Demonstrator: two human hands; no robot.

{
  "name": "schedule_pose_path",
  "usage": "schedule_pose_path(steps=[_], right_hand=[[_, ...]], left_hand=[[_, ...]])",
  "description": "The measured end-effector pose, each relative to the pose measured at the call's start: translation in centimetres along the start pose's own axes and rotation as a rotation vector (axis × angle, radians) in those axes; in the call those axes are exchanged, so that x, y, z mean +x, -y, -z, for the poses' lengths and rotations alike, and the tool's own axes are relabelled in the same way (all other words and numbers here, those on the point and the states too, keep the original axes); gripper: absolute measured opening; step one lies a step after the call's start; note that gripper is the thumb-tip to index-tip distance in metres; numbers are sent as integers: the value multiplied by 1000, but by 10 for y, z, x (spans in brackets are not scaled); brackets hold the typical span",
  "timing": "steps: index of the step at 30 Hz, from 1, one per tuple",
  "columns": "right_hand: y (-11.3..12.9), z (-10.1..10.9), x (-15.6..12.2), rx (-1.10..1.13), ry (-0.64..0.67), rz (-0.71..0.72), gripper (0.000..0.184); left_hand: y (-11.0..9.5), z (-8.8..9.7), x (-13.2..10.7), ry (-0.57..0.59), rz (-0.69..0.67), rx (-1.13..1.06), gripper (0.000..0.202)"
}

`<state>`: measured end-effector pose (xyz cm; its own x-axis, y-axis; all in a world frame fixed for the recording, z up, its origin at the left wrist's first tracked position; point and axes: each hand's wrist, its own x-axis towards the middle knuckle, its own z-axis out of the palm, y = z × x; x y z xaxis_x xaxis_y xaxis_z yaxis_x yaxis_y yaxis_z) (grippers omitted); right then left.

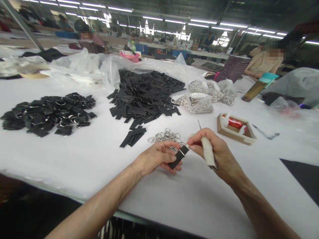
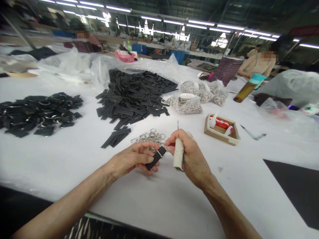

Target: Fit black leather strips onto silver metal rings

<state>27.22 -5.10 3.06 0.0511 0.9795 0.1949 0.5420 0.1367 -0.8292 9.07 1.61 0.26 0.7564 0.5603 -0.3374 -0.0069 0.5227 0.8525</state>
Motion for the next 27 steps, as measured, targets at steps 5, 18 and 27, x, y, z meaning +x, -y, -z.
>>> schedule_pose_path(steps=[5, 18, 27], right_hand=[[1, -8, -6, -139, -47, 197, 11], [-8, -43, -1, -370, -38, 660, 16], [-14, -50, -11, -61, -107, 369, 11]], left_hand=[[-2, 1, 1, -168, -24, -236, 41], [1, 0, 4, -205, -9, -454, 23], [2, -2, 4, -243, 16, -430, 15]])
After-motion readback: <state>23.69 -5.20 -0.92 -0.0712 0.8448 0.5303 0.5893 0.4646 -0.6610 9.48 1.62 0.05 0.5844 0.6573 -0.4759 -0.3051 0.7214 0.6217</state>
